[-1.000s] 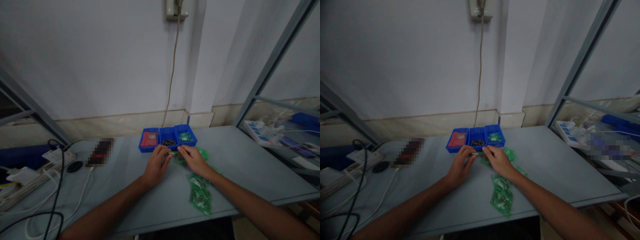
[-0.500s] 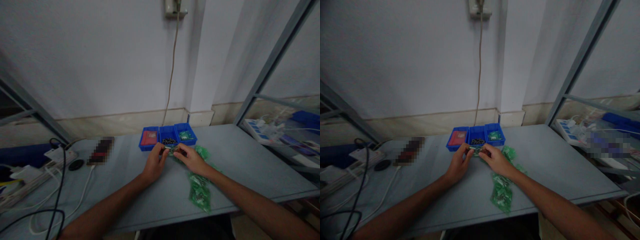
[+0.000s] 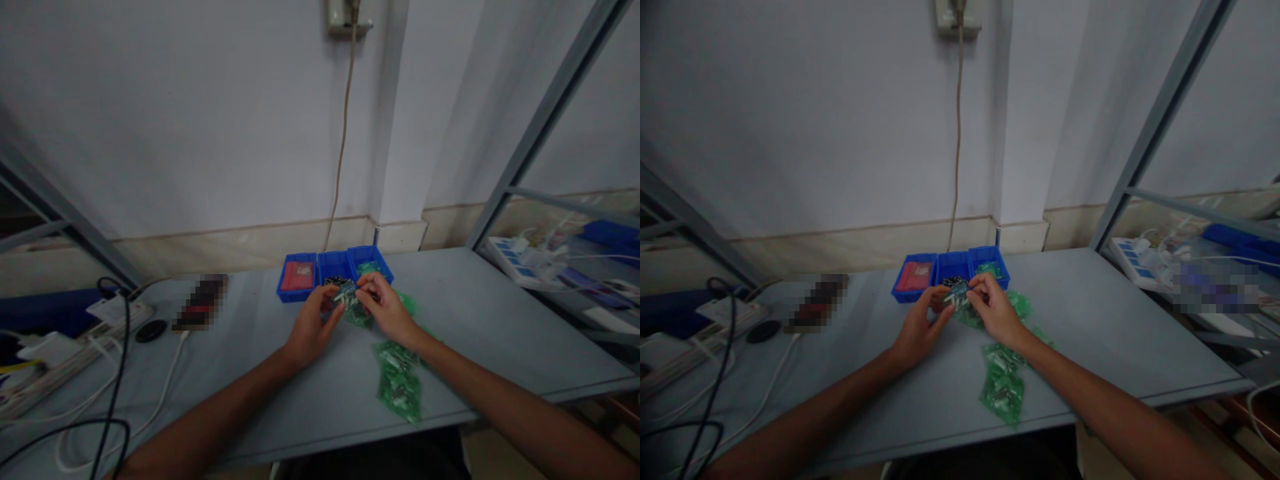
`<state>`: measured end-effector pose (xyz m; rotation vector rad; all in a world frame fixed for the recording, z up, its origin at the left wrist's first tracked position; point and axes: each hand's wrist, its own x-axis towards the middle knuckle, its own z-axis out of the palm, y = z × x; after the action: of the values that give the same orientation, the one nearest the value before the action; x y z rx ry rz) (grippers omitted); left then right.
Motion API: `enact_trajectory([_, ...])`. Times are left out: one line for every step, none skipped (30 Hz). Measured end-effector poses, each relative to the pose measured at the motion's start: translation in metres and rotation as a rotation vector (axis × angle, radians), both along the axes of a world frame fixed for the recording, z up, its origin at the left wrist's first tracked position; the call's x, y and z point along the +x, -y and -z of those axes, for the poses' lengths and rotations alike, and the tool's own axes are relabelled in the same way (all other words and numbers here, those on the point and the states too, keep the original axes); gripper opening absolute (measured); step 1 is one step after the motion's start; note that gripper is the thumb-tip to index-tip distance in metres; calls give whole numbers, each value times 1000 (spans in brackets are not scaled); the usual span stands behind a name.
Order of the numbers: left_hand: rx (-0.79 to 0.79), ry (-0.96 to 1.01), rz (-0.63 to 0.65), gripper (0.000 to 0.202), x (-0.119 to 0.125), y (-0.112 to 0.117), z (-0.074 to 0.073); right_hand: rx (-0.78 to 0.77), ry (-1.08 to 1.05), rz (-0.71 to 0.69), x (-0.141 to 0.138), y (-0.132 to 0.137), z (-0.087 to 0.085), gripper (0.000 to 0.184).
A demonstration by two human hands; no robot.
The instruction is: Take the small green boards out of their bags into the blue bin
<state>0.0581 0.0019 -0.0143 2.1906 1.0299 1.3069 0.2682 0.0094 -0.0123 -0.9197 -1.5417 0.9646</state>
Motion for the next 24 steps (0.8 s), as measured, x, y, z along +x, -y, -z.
enact_trajectory([-8, 5, -5, 37, 0, 0, 1, 5, 0, 0, 0, 0, 0, 26])
enact_trajectory([-7, 2, -7, 42, 0, 0, 1, 9, 0, -1, 0, 0, 0, 26])
enact_trajectory([5, -8, -4, 43, 0, 1, 2, 11, -1, -1, 0, 0, 0, 25])
enact_trajectory([22, -24, 4, 43, 0, 1, 1, 11, -3, 1, 1, 0, -1, 25])
enact_trajectory([41, -41, 14, 42, 0, 1, 1, 11, -4, 5, 1, -1, -1, 25])
enact_trajectory([57, -54, 27, 40, -1, 1, 1, 12, -6, 10, 1, -1, -2, 24])
enact_trajectory([69, -62, 38, 39, -1, 1, 0, 13, -5, 15, 1, -1, -2, 23])
enact_trajectory([74, -65, 48, 39, -1, 1, 0, 14, -3, 18, 1, -1, -2, 23])
enact_trajectory([74, -66, 57, 39, -1, 1, 0, 17, -1, 20, 1, -1, -2, 22])
enact_trajectory([73, -65, 64, 40, -1, 1, -1, 20, 1, 20, 1, -1, -2, 22])
enact_trajectory([73, -63, 70, 40, -1, 1, -1, 24, 2, 17, 1, -1, -2, 21])
enact_trajectory([74, -61, 72, 42, 0, 1, -1, 28, 3, 13, 1, -1, -2, 21])
enact_trajectory([77, -58, 73, 43, 0, 1, -1, 34, 4, 10, 1, -1, -1, 21])
enact_trajectory([80, -54, 73, 44, 0, 1, -1, 39, 4, 10, 1, -1, -1, 21])
enact_trajectory([83, -51, 73, 45, 0, 1, -1, 42, 5, 11, 2, -1, -1, 21])
enact_trajectory([85, -49, 72, 46, 0, 1, -1, 45, 6, 14, 2, -2, 0, 20])
enact_trajectory([85, -51, 72, 46, 0, 1, -1, 47, 7, 17, 1, -2, 0, 19])
enact_trajectory([85, -53, 71, 46, 0, 1, -1, 47, 6, 18, 1, -2, 1, 19])
enact_trajectory([83, -57, 70, 45, 0, 1, -1, 47, 4, 17, 1, -2, 1, 19])
enact_trajectory([82, -59, 69, 45, 0, 1, -1, 47, 5, 13, 1, -2, 1, 18])
enact_trajectory([81, -59, 67, 46, 0, 1, -1, 49, 8, 11, 1, -2, 1, 18])
enact_trajectory([81, -58, 66, 47, 0, 1, -1, 51, 12, 10, 1, -2, 1, 18])
enact_trajectory([79, -56, 64, 48, 0, 1, -1, 53, 18, 10, 1, -2, 1, 19])
enact_trajectory([77, -54, 62, 48, -1, 1, -1, 54, 25, 10, 1, -3, 2, 20])
